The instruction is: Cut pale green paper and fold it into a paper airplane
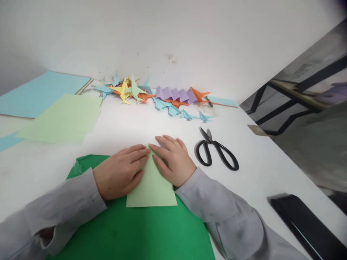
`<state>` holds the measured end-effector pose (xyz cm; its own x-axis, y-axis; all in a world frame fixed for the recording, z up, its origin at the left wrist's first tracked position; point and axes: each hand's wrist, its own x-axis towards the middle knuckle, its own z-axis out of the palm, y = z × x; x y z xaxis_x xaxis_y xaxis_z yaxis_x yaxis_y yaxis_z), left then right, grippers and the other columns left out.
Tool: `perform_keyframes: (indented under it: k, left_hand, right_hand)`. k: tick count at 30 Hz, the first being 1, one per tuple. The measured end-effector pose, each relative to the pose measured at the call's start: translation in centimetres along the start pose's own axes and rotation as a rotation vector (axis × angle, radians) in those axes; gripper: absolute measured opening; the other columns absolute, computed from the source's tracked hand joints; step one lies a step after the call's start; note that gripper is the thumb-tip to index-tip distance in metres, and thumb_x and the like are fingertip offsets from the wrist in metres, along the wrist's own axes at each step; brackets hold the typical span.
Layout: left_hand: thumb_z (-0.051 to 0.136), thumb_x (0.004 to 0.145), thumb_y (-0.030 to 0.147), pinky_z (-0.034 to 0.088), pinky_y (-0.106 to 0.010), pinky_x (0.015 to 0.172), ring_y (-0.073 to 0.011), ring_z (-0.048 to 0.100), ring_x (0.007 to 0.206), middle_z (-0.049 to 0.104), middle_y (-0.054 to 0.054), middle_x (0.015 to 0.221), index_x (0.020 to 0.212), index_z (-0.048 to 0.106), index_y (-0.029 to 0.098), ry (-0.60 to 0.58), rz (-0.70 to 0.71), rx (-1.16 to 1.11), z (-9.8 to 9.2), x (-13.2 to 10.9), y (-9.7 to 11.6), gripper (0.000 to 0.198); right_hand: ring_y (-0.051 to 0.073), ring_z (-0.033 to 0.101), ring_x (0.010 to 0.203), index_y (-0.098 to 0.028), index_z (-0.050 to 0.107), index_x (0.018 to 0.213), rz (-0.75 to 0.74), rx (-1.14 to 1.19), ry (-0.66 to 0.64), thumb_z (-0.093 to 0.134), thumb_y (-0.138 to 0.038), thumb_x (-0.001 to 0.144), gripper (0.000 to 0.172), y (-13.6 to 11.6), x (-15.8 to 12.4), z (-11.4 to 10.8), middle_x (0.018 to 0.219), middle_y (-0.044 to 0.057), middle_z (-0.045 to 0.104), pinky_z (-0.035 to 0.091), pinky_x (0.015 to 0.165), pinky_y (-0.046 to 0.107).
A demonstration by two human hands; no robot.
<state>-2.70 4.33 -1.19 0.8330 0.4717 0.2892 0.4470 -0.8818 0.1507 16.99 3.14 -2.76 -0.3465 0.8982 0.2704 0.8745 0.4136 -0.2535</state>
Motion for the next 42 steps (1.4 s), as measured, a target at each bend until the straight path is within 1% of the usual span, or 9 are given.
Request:
perform_keyframes:
  k: [5, 10, 14, 18, 24, 30, 33, 39, 42]
  left_hand:
    - [0.039, 0.087, 0.017, 0.043, -0.044, 0.102, -0.0267, 0.045, 0.124, 0.053, -0.02, 0.128, 0.125, 0.048, 0.005, 0.018, 0.027, -0.083, -0.2, -0.2, -0.6, 0.041]
    - [0.035, 0.088, 0.013, 0.043, -0.042, 0.101, -0.0265, 0.045, 0.124, 0.054, -0.018, 0.128, 0.119, 0.054, 0.005, -0.002, 0.058, -0.054, -0.3, -0.3, -0.9, 0.037]
    - [0.033, 0.088, 0.012, 0.043, -0.044, 0.102, -0.0265, 0.042, 0.127, 0.052, -0.019, 0.13, 0.123, 0.051, 0.004, -0.027, 0.053, -0.057, -0.3, -0.3, -0.8, 0.04]
    - [0.034, 0.088, 0.013, 0.043, -0.045, 0.101, -0.027, 0.043, 0.126, 0.052, -0.019, 0.13, 0.122, 0.051, 0.004, -0.016, 0.057, -0.056, -0.3, -0.4, -0.8, 0.039]
    - [0.035, 0.088, 0.013, 0.045, -0.041, 0.1, -0.0248, 0.048, 0.121, 0.057, -0.019, 0.125, 0.117, 0.055, 0.004, 0.039, 0.068, -0.105, -0.7, -0.5, -1.4, 0.036]
    - [0.035, 0.088, 0.015, 0.045, -0.042, 0.099, -0.0254, 0.05, 0.119, 0.059, -0.02, 0.121, 0.117, 0.055, 0.005, 0.016, 0.111, -0.114, -1.1, -0.2, -1.2, 0.036]
    - [0.034, 0.089, 0.014, 0.044, -0.043, 0.1, -0.0237, 0.052, 0.117, 0.061, -0.017, 0.12, 0.118, 0.053, 0.008, 0.025, 0.097, -0.133, -0.9, -0.2, -1.0, 0.036]
    - [0.032, 0.089, 0.015, 0.041, -0.044, 0.101, -0.0251, 0.046, 0.121, 0.058, -0.014, 0.124, 0.122, 0.051, 0.01, 0.071, 0.07, -0.159, 0.3, -0.8, -1.2, 0.039]
    - [0.031, 0.089, 0.016, 0.042, -0.044, 0.1, -0.0258, 0.046, 0.12, 0.058, -0.014, 0.124, 0.121, 0.051, 0.009, 0.076, 0.069, -0.166, 0.4, -0.8, -1.3, 0.038]
  right_hand:
    - [0.032, 0.04, 0.124, -0.023, 0.059, 0.119, 0.001, -0.006, -0.003, 0.043, -0.027, 0.087, 0.037, 0.0, 0.0, 0.0, 0.132, 0.01, 0.051, 0.028, 0.099, 0.059]
    - [0.032, 0.04, 0.124, -0.023, 0.058, 0.12, -0.005, -0.007, -0.011, 0.041, -0.028, 0.087, 0.037, 0.1, 0.0, -0.1, 0.133, 0.01, 0.05, 0.027, 0.099, 0.059]
    - [0.032, 0.039, 0.125, -0.022, 0.053, 0.126, 0.002, -0.002, -0.022, 0.04, -0.028, 0.087, 0.041, 0.0, 0.0, -0.1, 0.133, 0.011, 0.05, 0.027, 0.1, 0.058]
    - [0.032, 0.038, 0.125, -0.026, 0.055, 0.124, -0.007, -0.029, -0.046, 0.039, -0.028, 0.089, 0.039, 0.0, 0.0, -0.2, 0.134, 0.01, 0.048, 0.026, 0.099, 0.058]
    - [0.031, 0.038, 0.126, -0.027, 0.055, 0.124, -0.003, -0.051, -0.048, 0.04, -0.028, 0.089, 0.038, 0.0, -0.1, -0.2, 0.134, 0.01, 0.048, 0.026, 0.099, 0.057]
    - [0.032, 0.038, 0.126, -0.027, 0.055, 0.124, -0.004, -0.049, -0.064, 0.039, -0.028, 0.089, 0.038, -0.1, 0.0, -0.3, 0.134, 0.011, 0.048, 0.027, 0.099, 0.058]
    - [0.032, 0.038, 0.126, -0.027, 0.054, 0.125, -0.001, -0.054, -0.066, 0.039, -0.026, 0.089, 0.039, -0.2, 0.1, -0.3, 0.134, 0.011, 0.048, 0.028, 0.098, 0.058]
    - [0.033, 0.038, 0.125, -0.029, 0.053, 0.126, -0.018, -0.072, -0.059, 0.038, -0.027, 0.09, 0.04, -0.1, 0.0, -0.2, 0.134, 0.011, 0.047, 0.029, 0.098, 0.058]
    - [0.032, 0.039, 0.125, -0.029, 0.053, 0.126, -0.026, -0.08, -0.054, 0.038, -0.026, 0.09, 0.04, 0.0, 0.0, -0.1, 0.133, 0.011, 0.048, 0.029, 0.097, 0.058]
